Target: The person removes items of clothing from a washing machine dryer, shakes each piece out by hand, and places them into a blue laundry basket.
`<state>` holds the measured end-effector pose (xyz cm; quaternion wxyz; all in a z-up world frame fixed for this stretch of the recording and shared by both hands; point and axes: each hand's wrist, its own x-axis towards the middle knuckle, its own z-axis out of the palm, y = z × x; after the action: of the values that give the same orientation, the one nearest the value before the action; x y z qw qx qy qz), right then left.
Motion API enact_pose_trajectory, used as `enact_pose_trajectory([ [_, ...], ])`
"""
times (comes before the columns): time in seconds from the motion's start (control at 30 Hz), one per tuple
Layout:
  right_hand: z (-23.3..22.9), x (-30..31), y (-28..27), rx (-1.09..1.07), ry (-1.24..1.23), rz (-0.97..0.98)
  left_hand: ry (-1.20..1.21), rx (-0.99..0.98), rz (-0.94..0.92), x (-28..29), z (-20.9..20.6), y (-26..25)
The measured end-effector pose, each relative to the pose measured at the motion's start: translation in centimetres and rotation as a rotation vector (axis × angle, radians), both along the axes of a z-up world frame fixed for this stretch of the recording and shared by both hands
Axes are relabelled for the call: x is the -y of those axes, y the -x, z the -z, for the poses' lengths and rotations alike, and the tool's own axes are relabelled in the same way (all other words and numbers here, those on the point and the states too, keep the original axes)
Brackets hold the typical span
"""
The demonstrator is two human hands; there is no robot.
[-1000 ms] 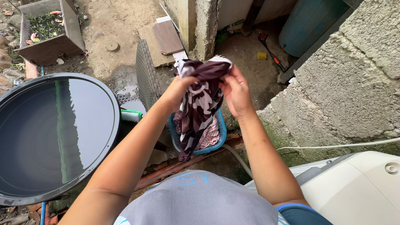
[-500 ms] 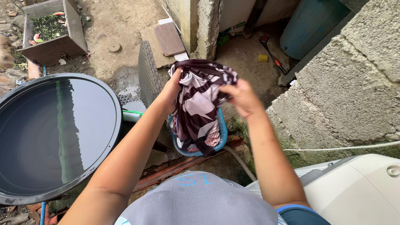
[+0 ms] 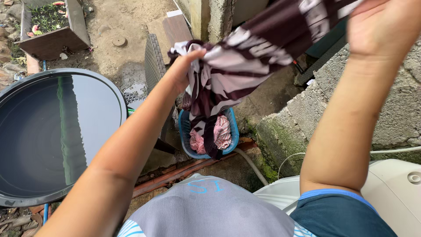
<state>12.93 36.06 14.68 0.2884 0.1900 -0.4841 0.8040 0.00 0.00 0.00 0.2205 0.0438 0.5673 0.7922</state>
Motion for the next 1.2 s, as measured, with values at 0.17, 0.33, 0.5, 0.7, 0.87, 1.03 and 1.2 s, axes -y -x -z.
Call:
enact_pose_trajectory([
  [0.17, 1.4, -0.8, -1.1, -0.001, 0.006, 0.049, -0.206, -0.237, 0.067, -0.2, -5.5, 2.1],
  [0.33, 0.7, -1.7, -2.7, -0.026, -0.102, -0.034, -0.325, -0.292, 0.171, -0.9, -5.7, 3.0],
  [0.5, 6.4, 2.8, -2.6, 0.363, -0.626, 0.095, 0.29, 0.022, 0.04, -3.9, 4.7, 5.9],
  [0.7, 17.7, 5.3, 3.7, 0.879, -0.819, 0.188, 0.584, 0.247, 0.05, -5.3, 16.1, 4.9],
  [0.87, 22.6, 5.0, 5.5, 0.652, -0.483, 0.145, 0.312, 0.21, 0.026, -6.4, 17.4, 7.4],
  [1.03, 26.5, 6.6, 3.9, 0.581, -0.458, 0.308, 0.421, 0.073, 0.095, -4.5, 17.8, 8.8],
  [1.2, 41.1, 7.7, 3.2, 0.663, -0.648, 0.379, 0.844, 0.139, 0.281, -2.0, 15.5, 5.5],
])
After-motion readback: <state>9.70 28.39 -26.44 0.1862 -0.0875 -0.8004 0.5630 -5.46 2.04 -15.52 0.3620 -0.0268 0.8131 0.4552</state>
